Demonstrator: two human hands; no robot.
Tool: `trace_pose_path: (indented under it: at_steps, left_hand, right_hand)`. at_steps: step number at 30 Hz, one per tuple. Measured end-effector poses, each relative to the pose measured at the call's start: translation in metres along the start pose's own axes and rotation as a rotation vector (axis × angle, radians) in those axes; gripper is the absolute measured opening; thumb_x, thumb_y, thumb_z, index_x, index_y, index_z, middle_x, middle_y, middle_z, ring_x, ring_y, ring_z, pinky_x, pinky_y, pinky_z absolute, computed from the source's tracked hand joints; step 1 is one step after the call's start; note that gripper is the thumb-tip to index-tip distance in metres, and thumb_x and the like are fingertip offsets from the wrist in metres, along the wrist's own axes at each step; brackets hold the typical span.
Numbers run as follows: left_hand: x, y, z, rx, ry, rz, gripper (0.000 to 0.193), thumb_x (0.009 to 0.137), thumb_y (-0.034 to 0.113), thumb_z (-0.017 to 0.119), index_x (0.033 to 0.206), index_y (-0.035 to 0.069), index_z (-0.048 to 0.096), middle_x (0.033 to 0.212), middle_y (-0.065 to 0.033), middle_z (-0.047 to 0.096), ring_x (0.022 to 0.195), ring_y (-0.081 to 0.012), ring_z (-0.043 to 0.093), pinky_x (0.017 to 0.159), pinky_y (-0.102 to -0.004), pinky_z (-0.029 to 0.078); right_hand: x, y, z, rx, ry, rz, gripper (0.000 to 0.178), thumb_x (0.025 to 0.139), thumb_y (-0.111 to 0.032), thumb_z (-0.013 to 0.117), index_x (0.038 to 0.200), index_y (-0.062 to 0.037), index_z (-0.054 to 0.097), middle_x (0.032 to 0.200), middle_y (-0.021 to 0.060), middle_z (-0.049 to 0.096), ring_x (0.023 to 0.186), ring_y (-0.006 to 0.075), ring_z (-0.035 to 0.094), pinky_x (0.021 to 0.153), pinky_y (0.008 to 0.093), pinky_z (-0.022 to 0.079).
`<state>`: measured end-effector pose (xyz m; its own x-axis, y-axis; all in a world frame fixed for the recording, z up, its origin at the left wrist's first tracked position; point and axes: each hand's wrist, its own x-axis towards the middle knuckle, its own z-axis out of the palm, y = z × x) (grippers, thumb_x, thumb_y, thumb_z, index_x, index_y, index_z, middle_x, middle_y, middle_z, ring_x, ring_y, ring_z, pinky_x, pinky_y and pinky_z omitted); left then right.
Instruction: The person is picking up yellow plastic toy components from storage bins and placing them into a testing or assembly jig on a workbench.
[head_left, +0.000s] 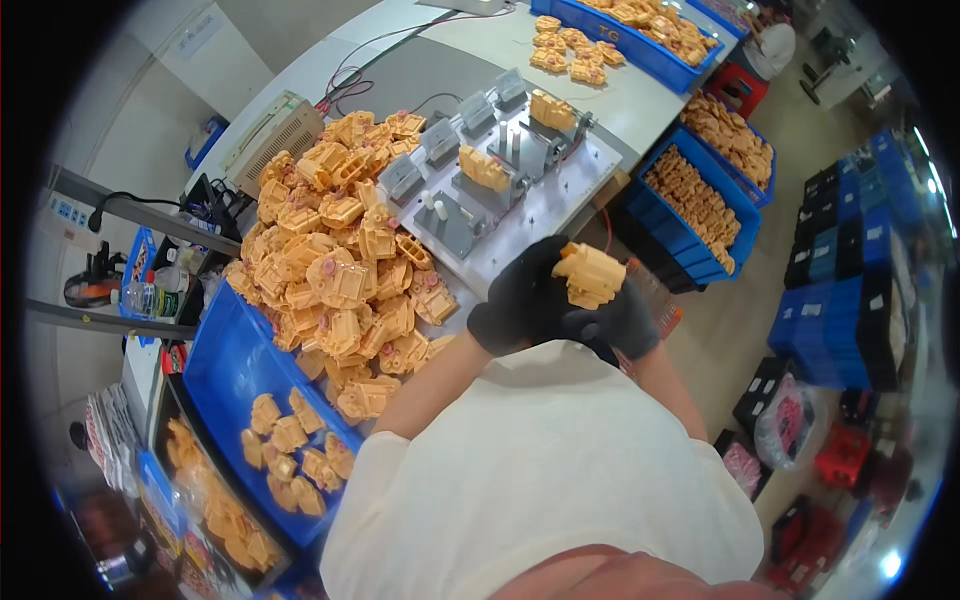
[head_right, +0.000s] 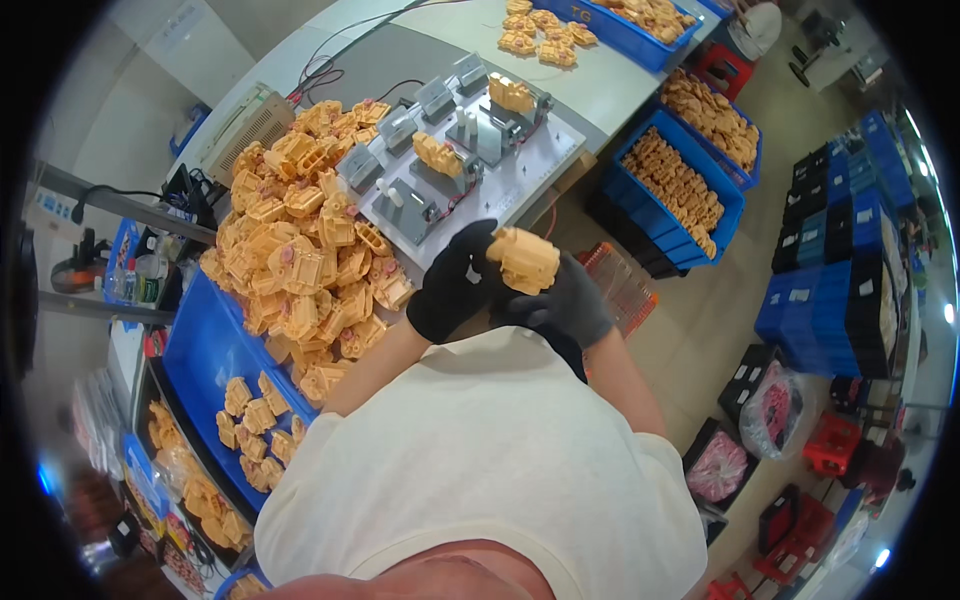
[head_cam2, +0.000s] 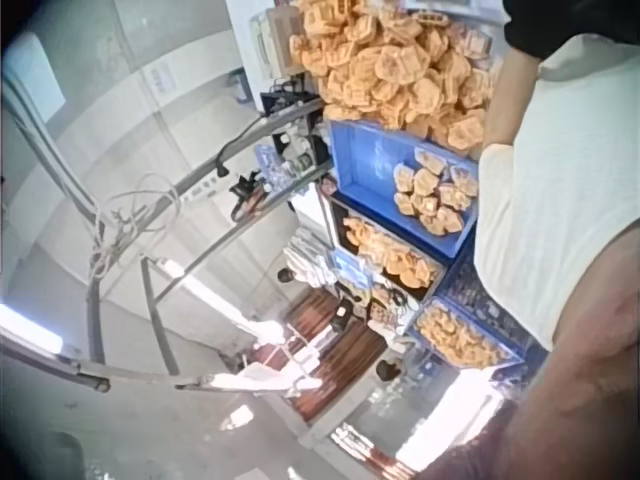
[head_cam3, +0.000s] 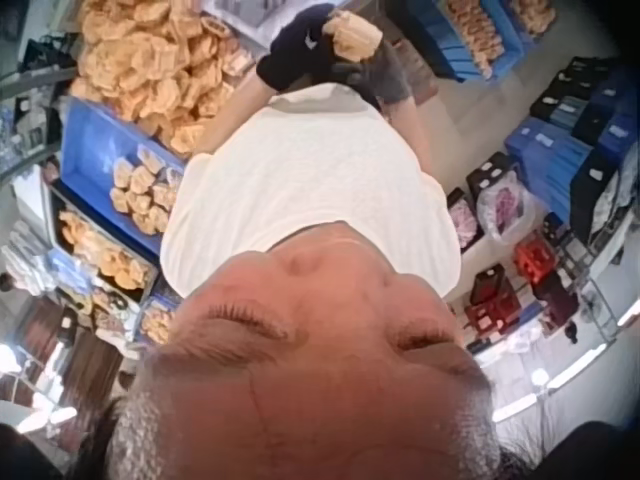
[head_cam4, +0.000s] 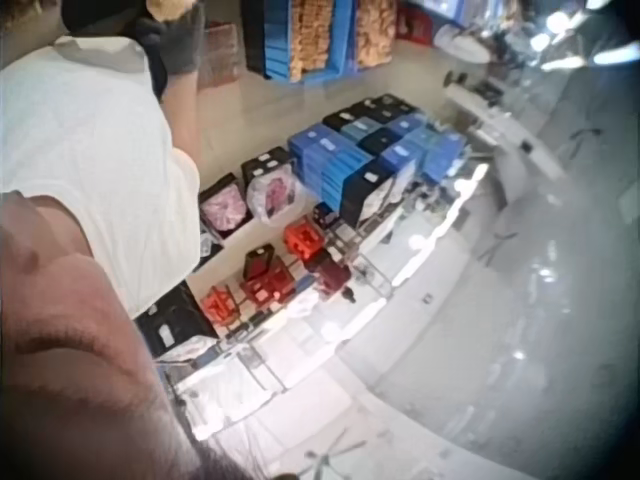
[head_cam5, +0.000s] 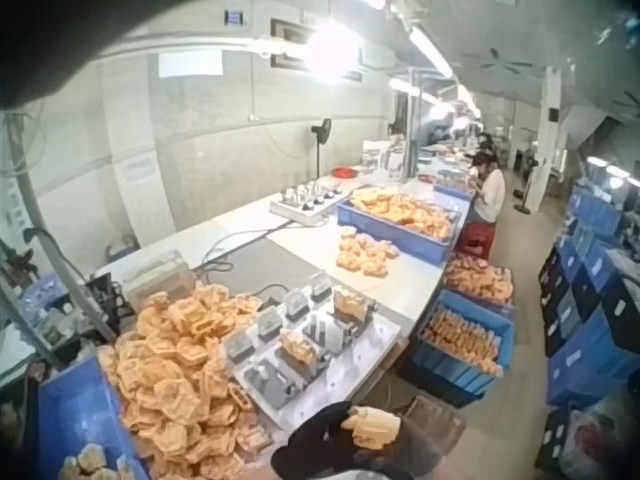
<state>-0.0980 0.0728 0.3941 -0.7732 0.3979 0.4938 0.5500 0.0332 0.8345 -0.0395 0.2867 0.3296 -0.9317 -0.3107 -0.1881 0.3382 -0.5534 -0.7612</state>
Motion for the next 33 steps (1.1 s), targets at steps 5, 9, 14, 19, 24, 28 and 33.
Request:
trace_pose_path:
  at_steps: [5, 9, 14, 19, 24, 28, 33]
  left_hand:
    - [0.013, -0.03, -0.003, 0.017, 0.241, -0.053, 0.042, 0.08, -0.003, 0.059, 0.121, 0.005, 0.05, 0.109, -0.0089, 0.055, 0.095, -0.0173, 0.055, 0.082, -0.0304, 0.045]
    - [0.012, -0.049, 0.001, -0.627, 0.66, -0.535, 0.038, 0.086, -0.001, 0.053, 0.123, 0.002, 0.048, 0.103, -0.0094, 0.057, 0.084, -0.0175, 0.057, 0.077, -0.0289, 0.047]
    - [0.013, -0.059, -0.007, -0.24, 0.58, -0.531, 0.032, 0.092, 0.016, 0.049, 0.117, -0.004, 0.05, 0.088, -0.0116, 0.059, 0.069, -0.0181, 0.056, 0.063, -0.0292, 0.046]
    - [-0.002, -0.063, 0.007, -0.247, 0.525, -0.639, 0.037, 0.093, 0.027, 0.049, 0.111, -0.005, 0.054, 0.088, -0.0134, 0.059, 0.07, -0.0208, 0.057, 0.065, -0.0324, 0.047]
    - [-0.052, -0.082, 0.045, 1.226, 0.915, -0.37, 0.039, 0.092, 0.02, 0.053, 0.122, -0.004, 0.045, 0.105, -0.0152, 0.055, 0.087, -0.0235, 0.057, 0.079, -0.0355, 0.048]
    - [-0.072, -0.086, 0.071, 1.694, 1.191, -0.359, 0.043, 0.087, 0.028, 0.061, 0.111, -0.005, 0.045, 0.094, -0.0141, 0.052, 0.084, -0.0232, 0.055, 0.076, -0.037, 0.048]
    - [-0.013, -0.101, 0.171, 1.158, 0.742, -0.586, 0.06, 0.078, 0.036, 0.07, 0.12, 0.0, 0.045, 0.11, -0.0163, 0.052, 0.103, -0.0341, 0.049, 0.091, -0.0425, 0.039]
  right_hand:
    - [0.093, -0.051, 0.03, 0.21, -0.058, 0.061, 0.063, 0.079, -0.006, 0.066, 0.135, -0.0004, 0.039, 0.119, 0.0134, 0.056, 0.108, 0.0223, 0.057, 0.091, 0.033, 0.047]
    - [0.143, -0.095, 0.029, -0.395, -0.147, -0.089, 0.073, 0.072, -0.008, 0.074, 0.135, 0.0027, 0.038, 0.123, 0.0151, 0.053, 0.11, 0.023, 0.054, 0.093, 0.0344, 0.045]
    - [0.192, -0.119, 0.023, -0.681, -0.33, -0.316, 0.071, 0.071, 0.0, 0.077, 0.132, 0.0006, 0.042, 0.116, 0.0125, 0.057, 0.107, 0.0189, 0.056, 0.093, 0.0326, 0.045]
    - [0.217, -0.111, 0.013, -1.118, -0.532, -0.79, 0.052, 0.066, -0.003, 0.076, 0.115, -0.0007, 0.056, 0.107, 0.0103, 0.061, 0.095, 0.0251, 0.06, 0.083, 0.0342, 0.05]
    - [0.232, -0.079, 0.011, -1.027, -0.885, -1.15, 0.041, 0.067, -0.006, 0.074, 0.106, -0.0014, 0.061, 0.1, 0.0102, 0.062, 0.088, 0.0293, 0.06, 0.075, 0.037, 0.052]
    - [0.218, -0.076, -0.004, -0.585, -0.657, -0.71, 0.07, 0.068, -0.006, 0.075, 0.129, 0.0004, 0.041, 0.117, 0.014, 0.054, 0.101, 0.0225, 0.056, 0.085, 0.0365, 0.047]
    - [0.183, -0.074, -0.039, 0.227, -0.55, 0.33, 0.06, 0.089, -0.016, 0.054, 0.141, -0.0022, 0.028, 0.119, 0.0072, 0.05, 0.101, 0.0154, 0.053, 0.087, 0.0295, 0.045]
